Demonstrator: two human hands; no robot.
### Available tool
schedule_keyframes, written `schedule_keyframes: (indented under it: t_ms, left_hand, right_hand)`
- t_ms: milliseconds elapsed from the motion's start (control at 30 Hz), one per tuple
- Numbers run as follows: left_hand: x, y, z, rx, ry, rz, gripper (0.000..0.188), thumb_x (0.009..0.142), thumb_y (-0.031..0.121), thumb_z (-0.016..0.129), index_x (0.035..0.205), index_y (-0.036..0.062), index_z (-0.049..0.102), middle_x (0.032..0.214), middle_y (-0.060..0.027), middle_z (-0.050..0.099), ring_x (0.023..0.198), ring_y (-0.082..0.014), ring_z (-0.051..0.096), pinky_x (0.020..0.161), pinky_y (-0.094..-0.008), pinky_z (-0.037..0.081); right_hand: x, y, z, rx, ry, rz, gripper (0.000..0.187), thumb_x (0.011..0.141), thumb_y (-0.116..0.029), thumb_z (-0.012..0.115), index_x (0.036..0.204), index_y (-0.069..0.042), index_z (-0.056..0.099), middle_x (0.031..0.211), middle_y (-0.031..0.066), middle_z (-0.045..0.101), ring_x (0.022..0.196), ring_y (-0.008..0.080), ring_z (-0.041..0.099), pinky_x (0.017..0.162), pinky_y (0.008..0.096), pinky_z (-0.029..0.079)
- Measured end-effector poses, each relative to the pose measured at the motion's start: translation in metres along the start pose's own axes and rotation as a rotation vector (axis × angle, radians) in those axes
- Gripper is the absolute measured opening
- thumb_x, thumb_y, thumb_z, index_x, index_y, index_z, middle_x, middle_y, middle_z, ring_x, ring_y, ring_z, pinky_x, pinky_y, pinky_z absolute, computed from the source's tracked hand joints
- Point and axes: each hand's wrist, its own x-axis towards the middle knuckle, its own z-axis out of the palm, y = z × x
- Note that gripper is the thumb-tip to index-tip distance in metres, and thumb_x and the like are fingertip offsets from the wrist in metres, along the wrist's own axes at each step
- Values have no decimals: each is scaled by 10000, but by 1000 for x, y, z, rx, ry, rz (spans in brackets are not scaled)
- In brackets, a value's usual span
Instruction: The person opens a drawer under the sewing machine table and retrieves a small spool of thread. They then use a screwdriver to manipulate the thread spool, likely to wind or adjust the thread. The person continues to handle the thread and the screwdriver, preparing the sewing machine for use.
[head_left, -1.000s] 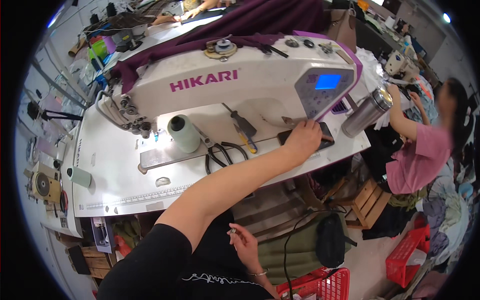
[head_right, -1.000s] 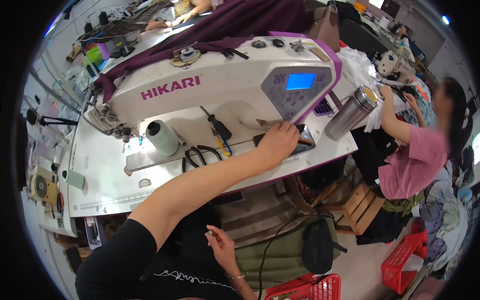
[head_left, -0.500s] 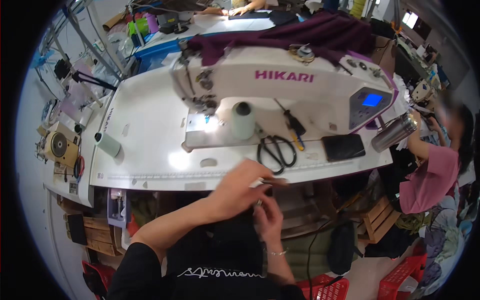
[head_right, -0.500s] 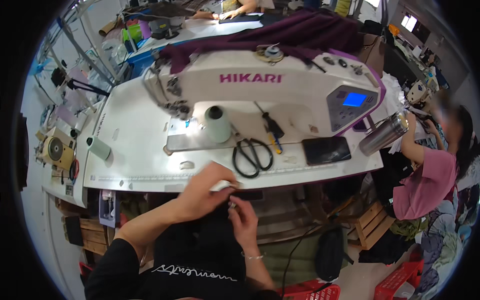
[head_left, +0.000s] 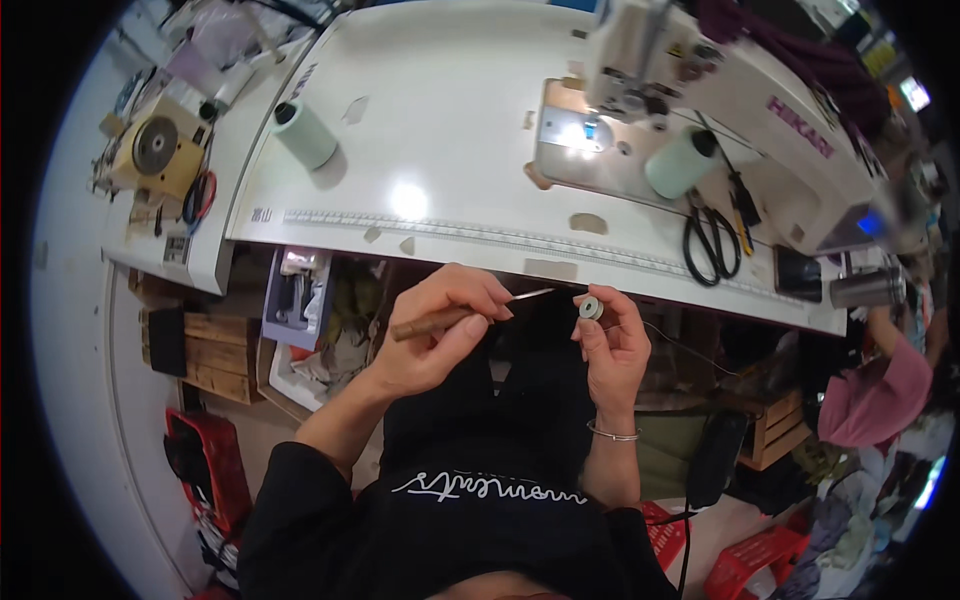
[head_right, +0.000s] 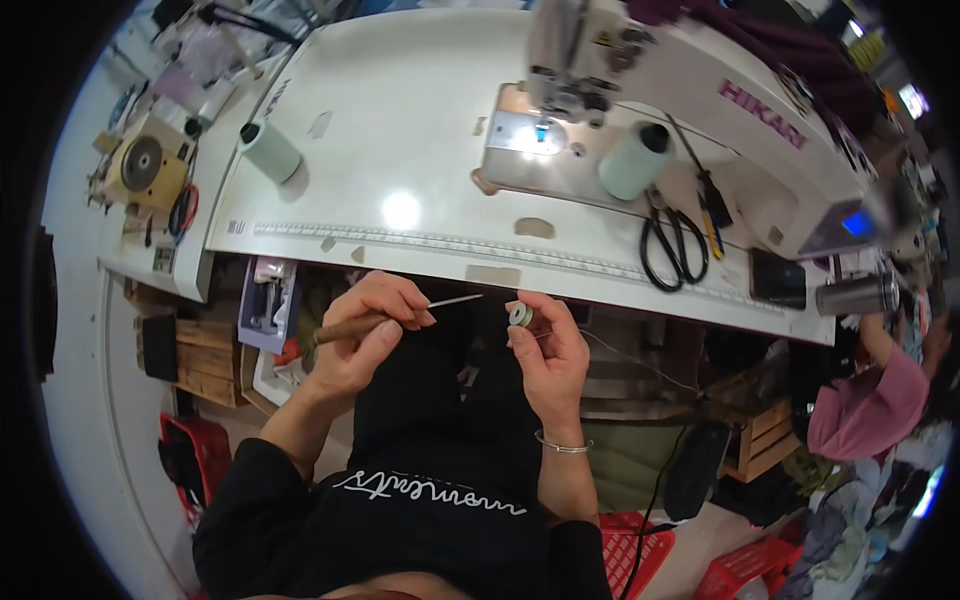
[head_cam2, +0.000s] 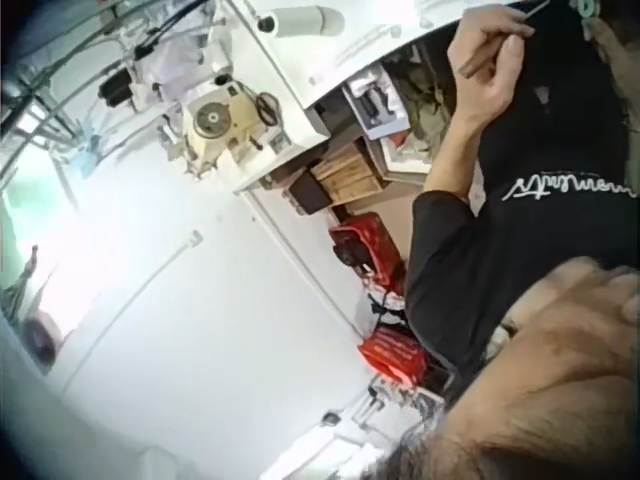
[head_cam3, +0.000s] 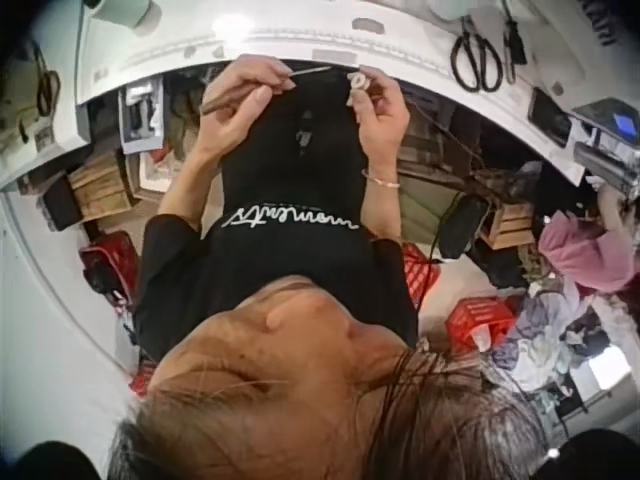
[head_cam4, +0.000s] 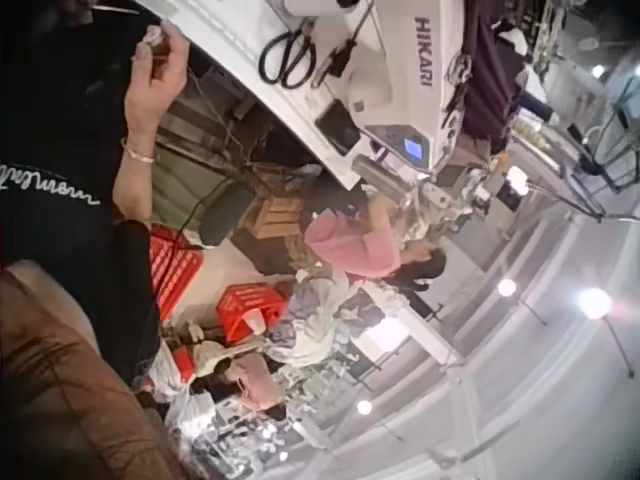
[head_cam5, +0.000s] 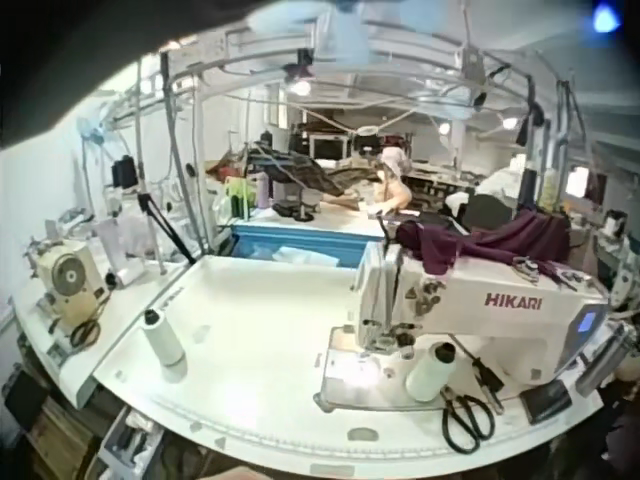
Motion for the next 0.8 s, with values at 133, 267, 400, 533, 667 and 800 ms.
schedule_keyframes:
  t_ms: [133,267,400,533,667,800]
  left_hand:
    - [-21,2,-6,-104,119,9,90,905,16,551,954,-18,619,1010,-151,613,888,-196,641,813,-302,513]
    - [-42,7,-33,134,228,79,93,902,-4,552,914,-8,644,852,-117,630,780,-140,615,702,-251,483]
    - [-65,8,-39,281,322,-226,195,901,-18,569,1082,13,633,848,-73,604,645,-112,588,614,-232,462]
    - [-74,-2,-35,233,290,-274,267,898,19,608,1164,33,609,932,-63,588,730,-122,582,655,-257,471]
    - [-91,-6,-40,75,330,-415,285,880,2,635,1163,21,614,954,-14,579,680,-49,441,585,-229,389]
    - [-100,0,-52,120,386,-410,261,880,25,664,1139,35,629,935,-7,592,687,-53,459,596,-233,404]
  right_hand:
    - [4,1,19,-9,-80,26,317,898,11,658,1205,-7,583,1076,71,664,795,60,571,676,194,499]
    - [9,8,36,-48,-150,45,289,884,8,676,1163,-9,604,1044,50,653,786,57,565,647,193,488]
    - [11,17,63,-242,-300,-111,282,829,16,717,1100,-24,646,1049,61,629,770,78,575,620,195,472]
    - [4,18,101,-440,-451,-309,340,744,43,753,1064,-53,689,1091,101,598,814,157,609,629,244,504]
    - [-6,29,120,-481,-534,-367,370,716,55,767,1060,-63,701,1104,112,590,879,216,623,690,297,534]
    - [-7,37,135,-503,-588,-450,418,716,61,767,1106,-63,686,1109,116,591,899,234,620,711,308,534]
